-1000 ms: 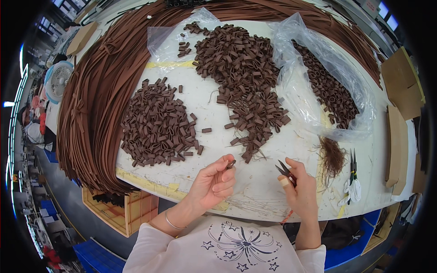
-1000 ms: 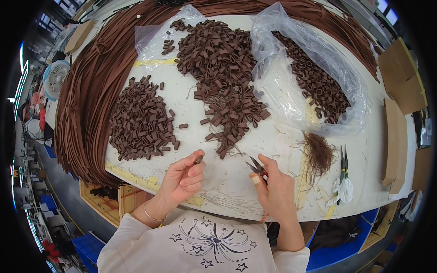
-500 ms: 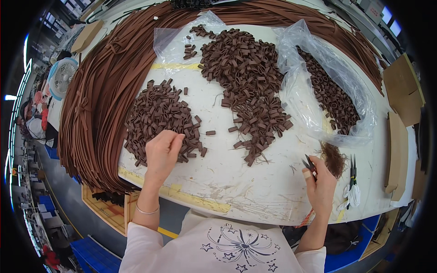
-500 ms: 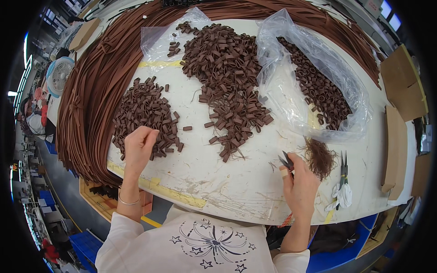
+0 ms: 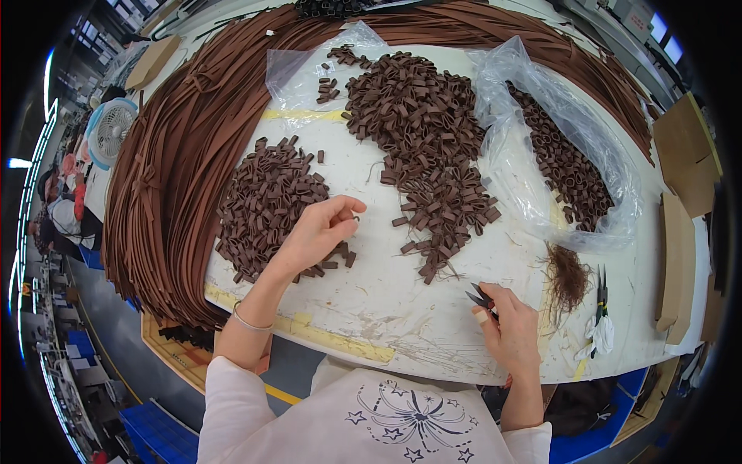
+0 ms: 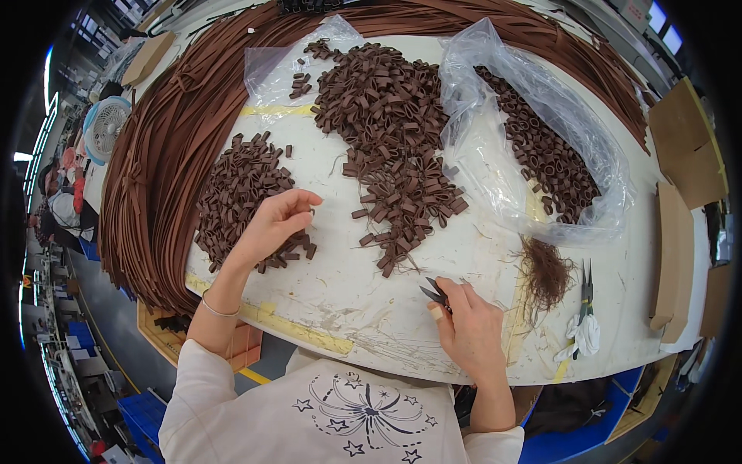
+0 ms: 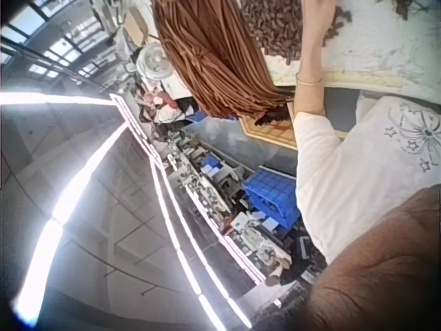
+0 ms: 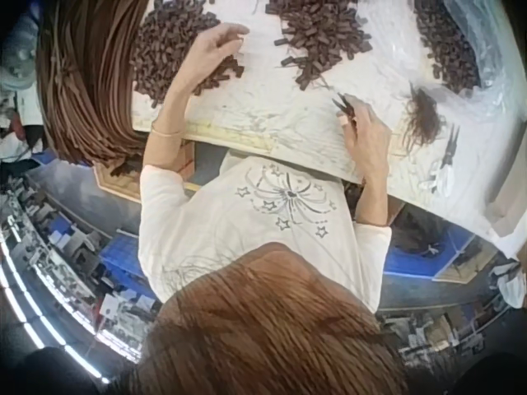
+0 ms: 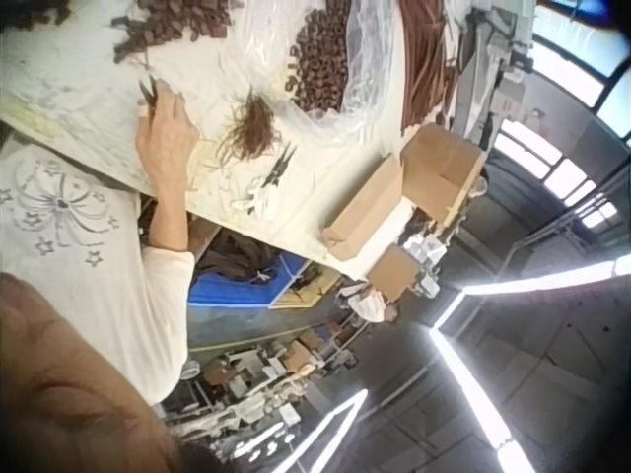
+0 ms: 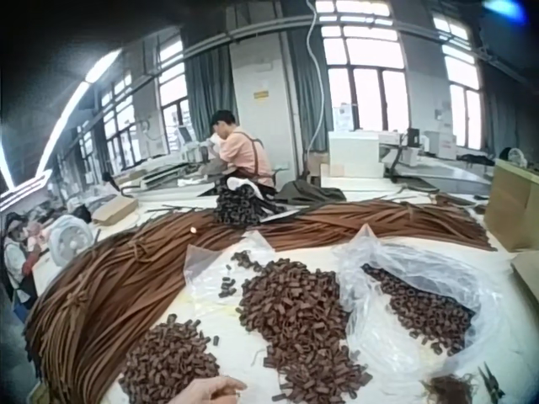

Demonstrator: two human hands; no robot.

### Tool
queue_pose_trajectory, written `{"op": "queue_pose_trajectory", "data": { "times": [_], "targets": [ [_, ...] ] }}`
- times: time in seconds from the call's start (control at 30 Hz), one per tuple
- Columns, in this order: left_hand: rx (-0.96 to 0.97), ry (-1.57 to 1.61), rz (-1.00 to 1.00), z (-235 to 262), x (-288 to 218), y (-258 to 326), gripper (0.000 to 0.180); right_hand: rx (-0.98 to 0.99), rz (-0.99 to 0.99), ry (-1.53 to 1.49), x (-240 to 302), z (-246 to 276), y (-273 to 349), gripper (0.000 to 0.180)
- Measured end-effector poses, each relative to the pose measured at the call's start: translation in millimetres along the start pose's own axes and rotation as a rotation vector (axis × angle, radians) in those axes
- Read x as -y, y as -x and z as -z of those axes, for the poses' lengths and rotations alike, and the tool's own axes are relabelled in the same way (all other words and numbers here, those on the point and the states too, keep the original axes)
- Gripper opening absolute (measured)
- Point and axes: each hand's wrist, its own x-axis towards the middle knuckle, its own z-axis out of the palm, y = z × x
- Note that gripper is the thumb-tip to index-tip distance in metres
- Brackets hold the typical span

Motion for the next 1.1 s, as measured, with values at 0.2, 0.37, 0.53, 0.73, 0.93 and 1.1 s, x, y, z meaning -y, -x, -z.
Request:
{"op": "queue_pose_trajectory", "data": {
  "times": [0.2, 0.37, 0.53, 0.73, 0.93, 1.1],
  "targets": [
    [0.026, 0.757, 0.079, -11, -7, 15, 0.011, 0.006, 0.007, -0.075, 12, -7, -3, 0.027],
    [0.066, 1.144, 0.217, -45, -11, 26, 0.008, -0.059, 0.032, -0.202, 22, -13, -3, 0.027],
    [0.109, 1.491, 0.449, -82, -18, 44, 0.005, -0.065, 0.037, -0.338, 26, -17, -2, 0.027],
    [0.154, 1.257, 0.223, -98, -17, 52, 0.013, 0.061, -0.138, -0.497, 22, -13, 5, 0.028],
    [-0.076, 0.666, -0.157, -108, -15, 61, 0.018, 0.032, -0.116, -0.501, 15, -14, 11, 0.027],
    [-0.071, 0.281, -0.338, -110, -9, 64, 0.021, 0.037, -0.102, -0.529, 18, -17, 10, 0.026]
  ]
}}
